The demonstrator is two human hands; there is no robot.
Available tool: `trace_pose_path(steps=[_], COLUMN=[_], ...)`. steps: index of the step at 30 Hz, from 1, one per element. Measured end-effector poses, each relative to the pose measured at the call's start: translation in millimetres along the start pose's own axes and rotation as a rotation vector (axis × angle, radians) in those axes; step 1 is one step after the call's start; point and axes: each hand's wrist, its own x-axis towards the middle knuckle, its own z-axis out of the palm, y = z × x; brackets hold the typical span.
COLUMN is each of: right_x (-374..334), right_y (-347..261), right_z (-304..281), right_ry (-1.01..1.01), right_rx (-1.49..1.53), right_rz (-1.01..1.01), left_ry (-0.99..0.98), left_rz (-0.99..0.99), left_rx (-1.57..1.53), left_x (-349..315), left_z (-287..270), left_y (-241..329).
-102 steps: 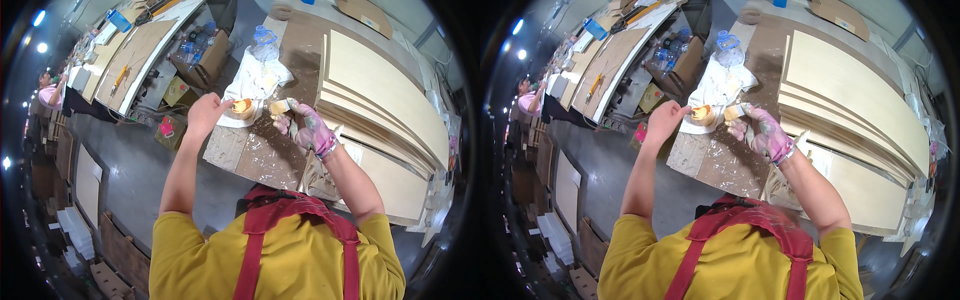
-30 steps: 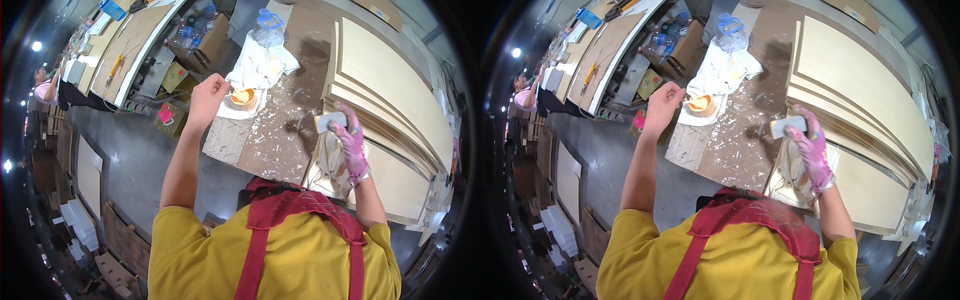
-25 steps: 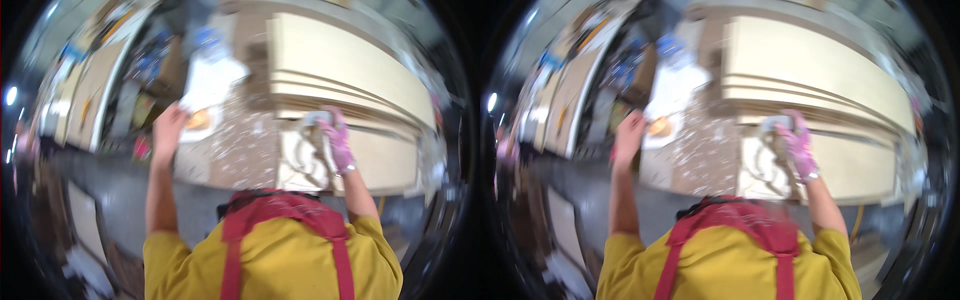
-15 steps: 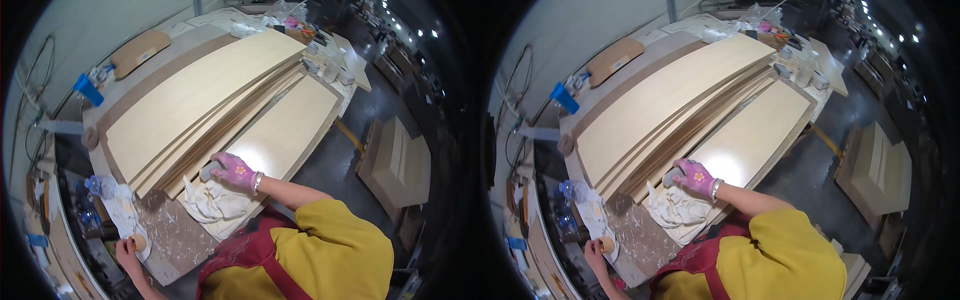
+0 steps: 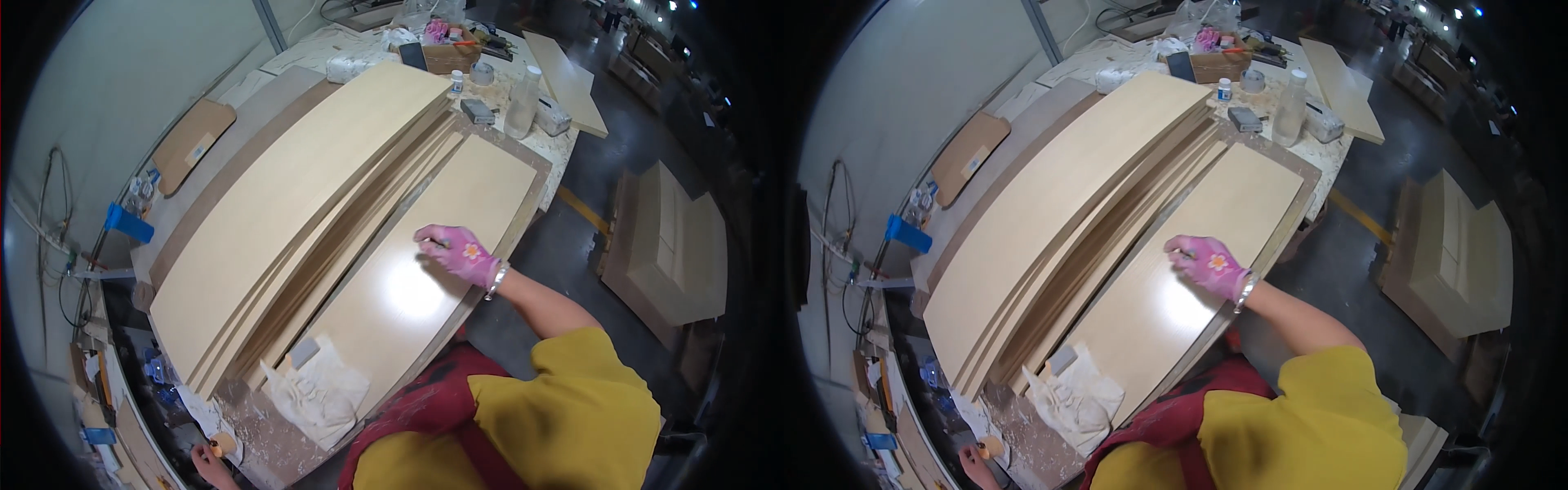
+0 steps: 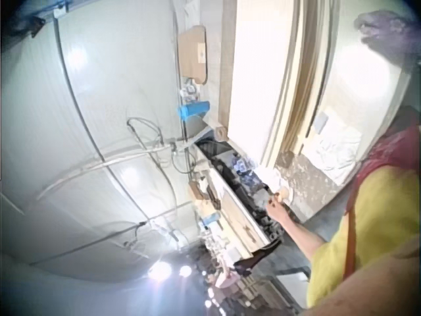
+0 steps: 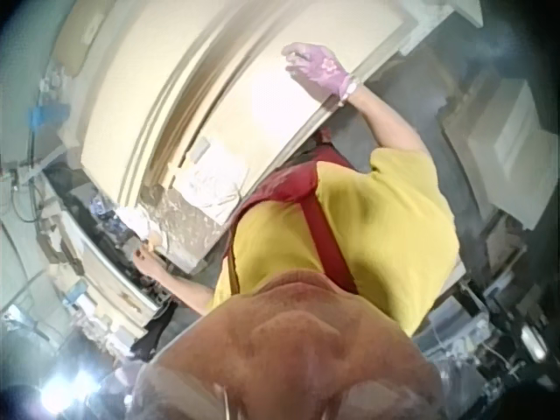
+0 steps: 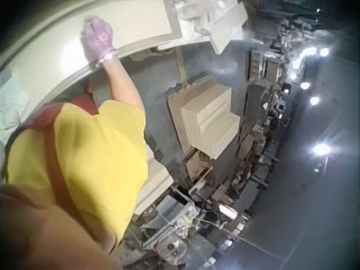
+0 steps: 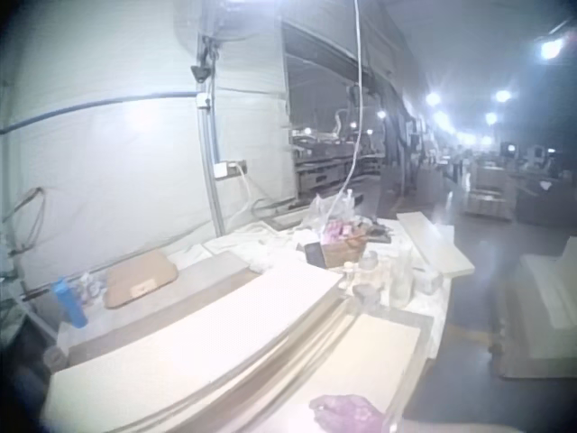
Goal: The person applies a filler material to wooden boards using a small wooden stick and wipes the surface with a white cloth.
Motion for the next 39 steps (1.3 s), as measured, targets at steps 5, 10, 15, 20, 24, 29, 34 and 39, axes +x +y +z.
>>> trace_pose_path(steps=[5, 10, 15, 20, 24, 29, 34, 39], right_x=[66.4, 193.5, 325.3, 397.8, 465.9, 479.3, 460.9, 430.6], right_y=[44.8, 97.0, 180.0, 311.6, 328.8, 324.7, 324.2, 303.3], right_z=[-118.8, -221.0, -269.1, -453.0, -425.5, -411.2, -398.7, -387.0], right_ry=[0.35, 0.625, 0.515, 0.439, 0.31, 0.272, 0.257, 0.284], right_rx=[0.106, -0.236, -0.583, -0.988, -1.009, -1.027, -1.015, -0.968], right_rz=[0.171, -0.134, -0.272, -0.173, 0.014, 0.056, 0.063, 0.031], left_ry=[0.435, 0.401, 0.44, 0.336, 0.403, 0.363, 0.278, 0.167], left_rz=[0.03, 0.046, 0.035, -0.106, -0.224, -0.346, -0.297, -0.127], left_rx=[-0.041, -0.294, -0.256, -0.339, -0.426, -0.495, -0.421, -0.308], left_x=[-12.5, -44.8, -123.0, -135.1, -173.1, -177.1, -142.1, -122.0], left_z=[32.5, 37.1, -6.0, -6.8, -6.1, -3.5, 15.2, 25.7], left_y=[4.7, 49.1, 106.6, 153.0, 138.5, 130.8, 161.4, 187.2])
